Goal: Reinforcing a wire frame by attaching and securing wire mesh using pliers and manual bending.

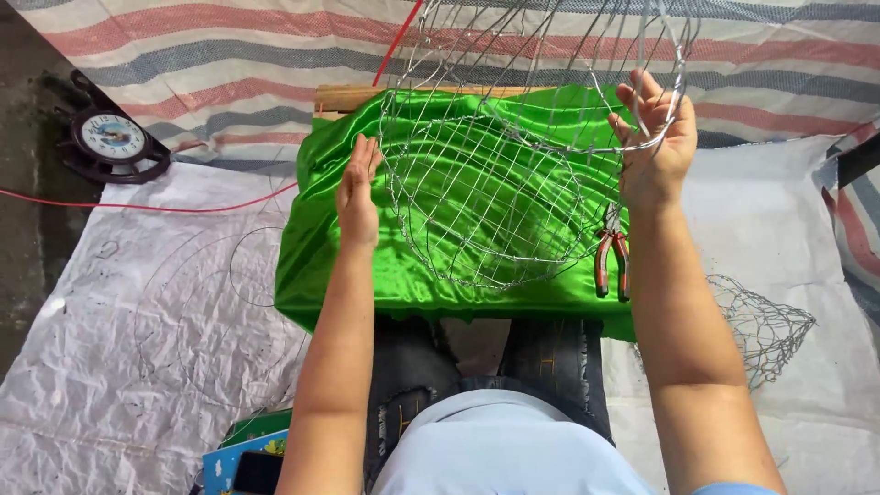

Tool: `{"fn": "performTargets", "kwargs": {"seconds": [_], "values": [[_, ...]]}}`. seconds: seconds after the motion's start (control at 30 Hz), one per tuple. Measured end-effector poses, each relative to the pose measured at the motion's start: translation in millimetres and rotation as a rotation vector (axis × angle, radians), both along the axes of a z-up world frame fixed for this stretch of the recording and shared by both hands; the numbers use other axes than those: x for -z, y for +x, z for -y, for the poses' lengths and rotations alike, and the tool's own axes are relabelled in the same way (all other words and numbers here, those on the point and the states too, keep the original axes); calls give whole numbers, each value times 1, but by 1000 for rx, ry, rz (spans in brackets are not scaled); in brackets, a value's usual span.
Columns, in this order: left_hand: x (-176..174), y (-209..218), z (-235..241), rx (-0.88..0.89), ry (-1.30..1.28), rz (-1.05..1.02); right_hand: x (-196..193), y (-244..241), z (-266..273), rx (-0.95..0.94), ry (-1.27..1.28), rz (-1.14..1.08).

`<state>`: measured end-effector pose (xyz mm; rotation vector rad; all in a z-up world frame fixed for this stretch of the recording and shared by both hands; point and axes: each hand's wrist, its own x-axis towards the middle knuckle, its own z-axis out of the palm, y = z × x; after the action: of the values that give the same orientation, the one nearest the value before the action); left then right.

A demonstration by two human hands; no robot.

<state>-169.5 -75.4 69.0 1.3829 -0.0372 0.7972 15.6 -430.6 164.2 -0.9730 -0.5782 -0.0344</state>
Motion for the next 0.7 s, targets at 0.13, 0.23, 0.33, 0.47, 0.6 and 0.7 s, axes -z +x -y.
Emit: {"fn": "performTargets", "kwargs": {"seconds": [0.13, 0.23, 0.33, 0.47, 0.6, 0.7], "values": [[10, 11, -15, -31, -25, -190, 20, 8, -3, -3, -29, 37], [7, 21, -3, 49, 32, -200, 24, 4, -9, -37, 23, -38], [-3, 22, 10, -51, 89, -270, 23, -8, -20, 101, -65, 53], [12, 26, 12, -56, 159, -322, 18, -17, -29, 109, -96, 69], [20, 30, -7, 19, 116, -279, 18, -12, -10, -20, -111, 94], [0, 33, -8, 12, 112, -232, 15, -15, -8, -8, -128, 123]]}}
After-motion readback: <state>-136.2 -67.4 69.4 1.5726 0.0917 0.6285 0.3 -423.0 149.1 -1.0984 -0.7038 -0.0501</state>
